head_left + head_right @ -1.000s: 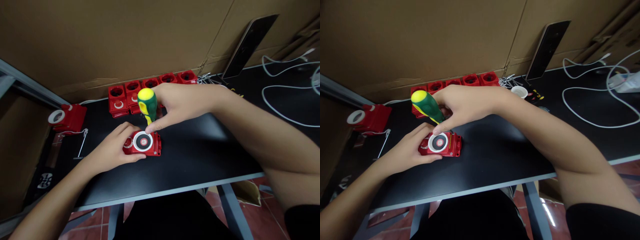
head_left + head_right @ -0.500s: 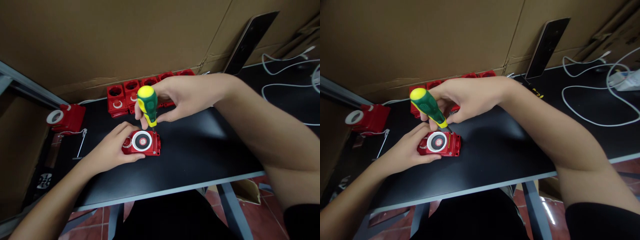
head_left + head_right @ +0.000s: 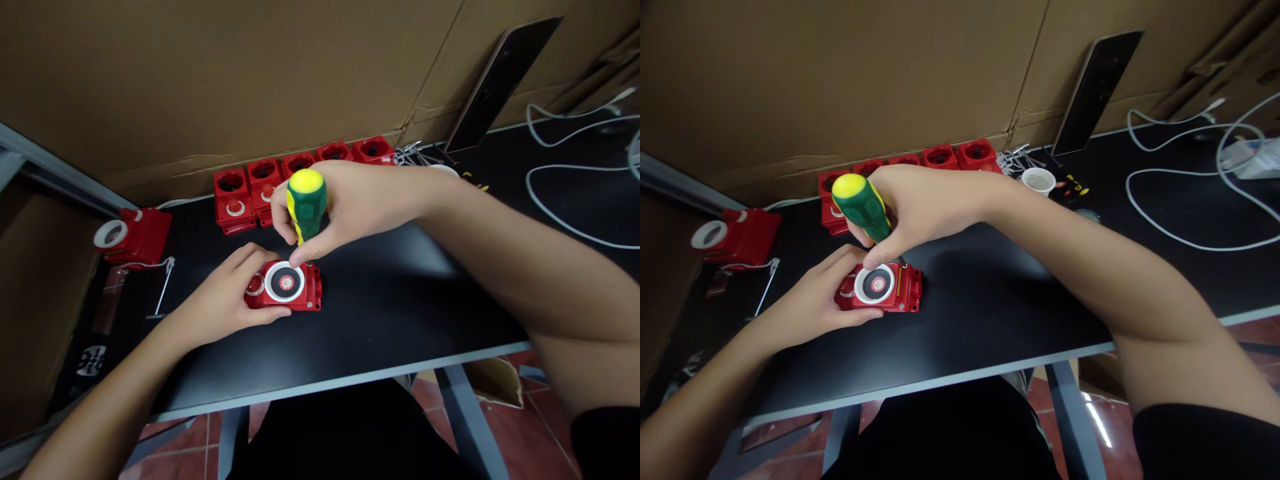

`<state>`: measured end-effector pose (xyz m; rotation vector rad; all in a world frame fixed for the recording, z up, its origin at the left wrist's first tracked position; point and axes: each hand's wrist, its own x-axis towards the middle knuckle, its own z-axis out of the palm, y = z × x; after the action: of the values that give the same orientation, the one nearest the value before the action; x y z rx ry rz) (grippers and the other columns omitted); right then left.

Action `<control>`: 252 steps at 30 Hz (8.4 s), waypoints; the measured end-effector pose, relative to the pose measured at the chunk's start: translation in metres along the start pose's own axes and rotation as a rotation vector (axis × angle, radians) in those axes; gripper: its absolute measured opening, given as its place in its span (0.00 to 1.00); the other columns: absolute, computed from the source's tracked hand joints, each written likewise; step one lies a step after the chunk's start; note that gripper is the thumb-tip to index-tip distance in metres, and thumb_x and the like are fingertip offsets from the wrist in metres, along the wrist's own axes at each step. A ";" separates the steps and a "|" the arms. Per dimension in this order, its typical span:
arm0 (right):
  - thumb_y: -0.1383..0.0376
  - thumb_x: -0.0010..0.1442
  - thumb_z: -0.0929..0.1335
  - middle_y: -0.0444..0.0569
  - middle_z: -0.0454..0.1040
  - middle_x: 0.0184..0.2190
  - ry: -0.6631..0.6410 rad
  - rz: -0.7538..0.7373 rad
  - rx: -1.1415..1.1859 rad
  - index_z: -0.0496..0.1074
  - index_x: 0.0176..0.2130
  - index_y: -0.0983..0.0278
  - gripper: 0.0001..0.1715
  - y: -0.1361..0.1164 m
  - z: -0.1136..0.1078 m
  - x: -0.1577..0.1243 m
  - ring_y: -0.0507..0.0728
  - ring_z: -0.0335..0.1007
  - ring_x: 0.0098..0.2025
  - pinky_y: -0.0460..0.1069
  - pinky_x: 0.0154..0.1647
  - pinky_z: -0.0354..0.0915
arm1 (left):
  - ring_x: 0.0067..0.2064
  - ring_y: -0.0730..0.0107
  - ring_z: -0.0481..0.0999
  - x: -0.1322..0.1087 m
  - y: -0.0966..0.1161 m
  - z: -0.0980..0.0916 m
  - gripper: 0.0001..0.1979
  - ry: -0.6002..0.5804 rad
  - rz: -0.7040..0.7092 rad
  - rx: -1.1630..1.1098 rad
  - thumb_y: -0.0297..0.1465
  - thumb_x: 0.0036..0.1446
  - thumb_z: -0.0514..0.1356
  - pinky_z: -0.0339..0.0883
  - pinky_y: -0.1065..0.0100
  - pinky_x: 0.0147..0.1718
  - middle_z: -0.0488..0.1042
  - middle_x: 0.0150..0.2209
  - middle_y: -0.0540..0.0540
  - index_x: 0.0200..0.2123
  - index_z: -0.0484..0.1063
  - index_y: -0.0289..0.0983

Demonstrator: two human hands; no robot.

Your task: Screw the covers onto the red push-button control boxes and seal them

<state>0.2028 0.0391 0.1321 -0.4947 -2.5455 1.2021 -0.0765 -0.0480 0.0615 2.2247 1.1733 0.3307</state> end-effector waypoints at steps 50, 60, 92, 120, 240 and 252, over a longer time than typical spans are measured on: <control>0.64 0.60 0.81 0.39 0.84 0.45 0.049 0.002 0.197 0.80 0.45 0.63 0.14 0.005 -0.006 0.000 0.52 0.81 0.48 0.45 0.51 0.77 | 0.50 0.55 0.82 0.000 0.000 0.000 0.30 0.014 0.016 0.010 0.56 0.64 0.74 0.79 0.56 0.54 0.77 0.53 0.45 0.57 0.75 0.42; 0.71 0.68 0.75 0.45 0.86 0.46 -0.129 -0.145 0.212 0.79 0.51 0.64 0.12 0.000 -0.010 -0.005 0.53 0.83 0.52 0.47 0.56 0.78 | 0.57 0.47 0.82 -0.002 -0.004 0.001 0.36 0.012 0.002 0.031 0.60 0.63 0.72 0.79 0.51 0.57 0.79 0.59 0.41 0.62 0.75 0.43; 0.67 0.61 0.75 0.40 0.85 0.45 0.076 0.000 -0.114 0.78 0.44 0.56 0.10 -0.004 -0.006 -0.006 0.54 0.79 0.46 0.46 0.50 0.74 | 0.52 0.51 0.83 0.000 -0.002 0.000 0.34 0.025 0.001 -0.004 0.59 0.61 0.75 0.79 0.53 0.53 0.78 0.53 0.44 0.58 0.75 0.43; 0.58 0.61 0.79 0.42 0.83 0.47 0.021 -0.017 0.046 0.77 0.44 0.58 0.14 0.000 -0.002 -0.002 0.54 0.77 0.48 0.46 0.51 0.73 | 0.51 0.50 0.82 0.001 0.001 -0.002 0.32 0.023 -0.017 0.005 0.59 0.60 0.74 0.81 0.50 0.56 0.78 0.52 0.43 0.55 0.75 0.44; 0.65 0.61 0.79 0.39 0.72 0.25 -0.208 0.323 -0.523 0.75 0.32 0.62 0.11 -0.001 0.006 0.000 0.51 0.62 0.26 0.52 0.28 0.51 | 0.50 0.55 0.80 0.002 0.000 -0.004 0.31 0.014 0.013 0.030 0.57 0.62 0.75 0.77 0.57 0.52 0.78 0.53 0.44 0.55 0.74 0.42; 0.69 0.60 0.75 0.42 0.71 0.25 -0.244 0.249 -0.507 0.79 0.34 0.64 0.03 -0.006 0.020 0.009 0.53 0.59 0.26 0.53 0.32 0.51 | 0.48 0.56 0.79 0.003 -0.004 0.001 0.31 0.036 0.019 0.042 0.57 0.61 0.75 0.77 0.57 0.50 0.77 0.50 0.45 0.52 0.72 0.42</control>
<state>0.1856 0.0251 0.1256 -0.8414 -3.0827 0.7045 -0.0768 -0.0447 0.0582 2.2766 1.1890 0.3581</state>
